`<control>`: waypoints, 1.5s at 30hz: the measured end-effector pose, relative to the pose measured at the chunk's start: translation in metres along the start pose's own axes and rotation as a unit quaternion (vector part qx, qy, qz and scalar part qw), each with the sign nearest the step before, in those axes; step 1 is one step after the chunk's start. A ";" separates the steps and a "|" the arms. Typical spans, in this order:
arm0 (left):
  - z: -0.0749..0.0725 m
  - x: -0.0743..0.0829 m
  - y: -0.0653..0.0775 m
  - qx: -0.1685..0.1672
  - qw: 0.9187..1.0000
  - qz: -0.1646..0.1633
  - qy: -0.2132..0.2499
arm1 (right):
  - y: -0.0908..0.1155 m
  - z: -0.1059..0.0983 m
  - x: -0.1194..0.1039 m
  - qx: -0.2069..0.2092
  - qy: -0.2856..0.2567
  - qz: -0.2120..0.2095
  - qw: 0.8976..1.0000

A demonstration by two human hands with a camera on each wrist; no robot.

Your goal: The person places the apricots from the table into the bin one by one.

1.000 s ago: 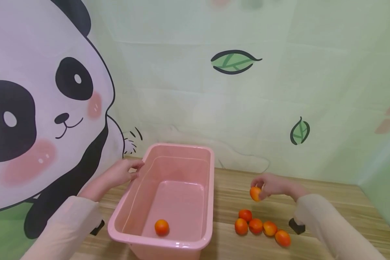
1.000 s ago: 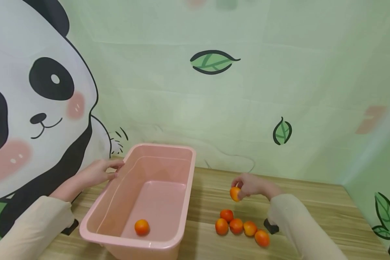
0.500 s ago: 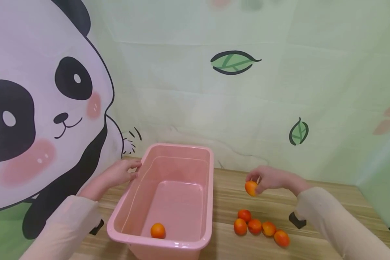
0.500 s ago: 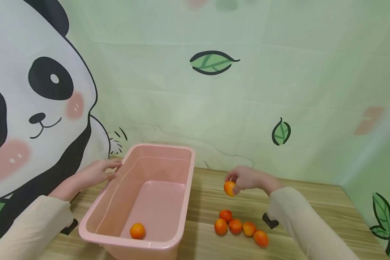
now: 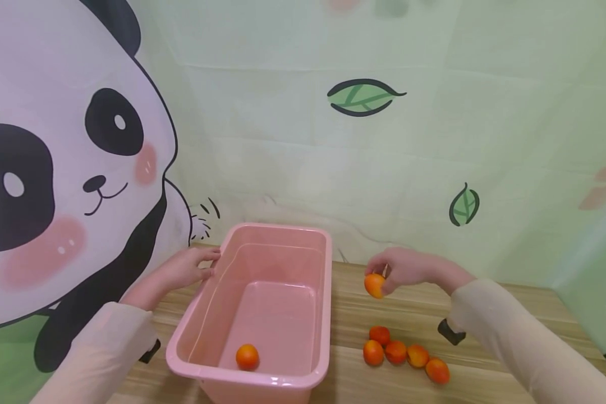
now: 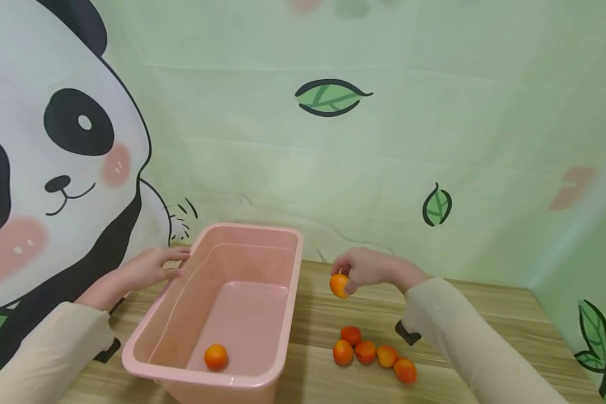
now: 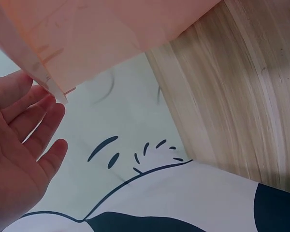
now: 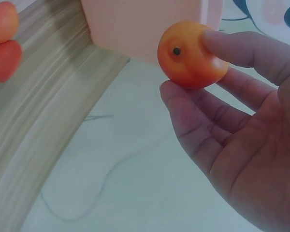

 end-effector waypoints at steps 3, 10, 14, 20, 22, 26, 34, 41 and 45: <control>0.000 0.000 0.000 -0.004 1.000 -0.003 0.003 | -0.004 -0.001 -0.008 -0.004 0.004 0.008 1.000; 0.001 0.000 -0.002 -0.008 1.000 -0.005 0.007 | -0.014 0.000 -0.028 -0.016 0.008 0.012 1.000; 0.001 0.001 -0.003 -0.013 1.000 -0.009 0.005 | -0.020 0.000 -0.040 -0.021 0.010 0.000 1.000; 0.002 0.000 -0.005 -0.022 1.000 -0.019 0.001 | -0.028 0.002 -0.057 -0.031 0.018 -0.027 0.999; 0.002 0.001 -0.005 -0.022 1.000 -0.016 -0.002 | -0.031 0.004 -0.062 -0.034 0.016 -0.034 0.999; 0.000 0.003 -0.005 -0.016 1.000 -0.006 -0.001 | -0.038 0.007 -0.071 -0.033 0.020 -0.052 0.998; -0.002 0.006 -0.006 -0.007 1.000 -0.003 -0.006 | -0.050 0.014 -0.088 -0.033 0.023 -0.081 0.996; -0.001 0.007 -0.007 -0.006 1.000 -0.002 -0.012 | -0.060 0.020 -0.100 -0.031 0.031 -0.101 0.994; -0.001 0.007 -0.008 -0.008 1.000 -0.005 -0.014 | -0.067 0.027 -0.104 -0.038 0.024 -0.101 0.994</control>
Point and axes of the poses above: each hand's wrist, its own y-axis away from the middle knuckle, its own z-axis out of the palm, x = y × z, the point moved 8 cm from there along -y, towards the middle knuckle, and after that the axes turned 3 degrees about y, right-handed, at the moved point
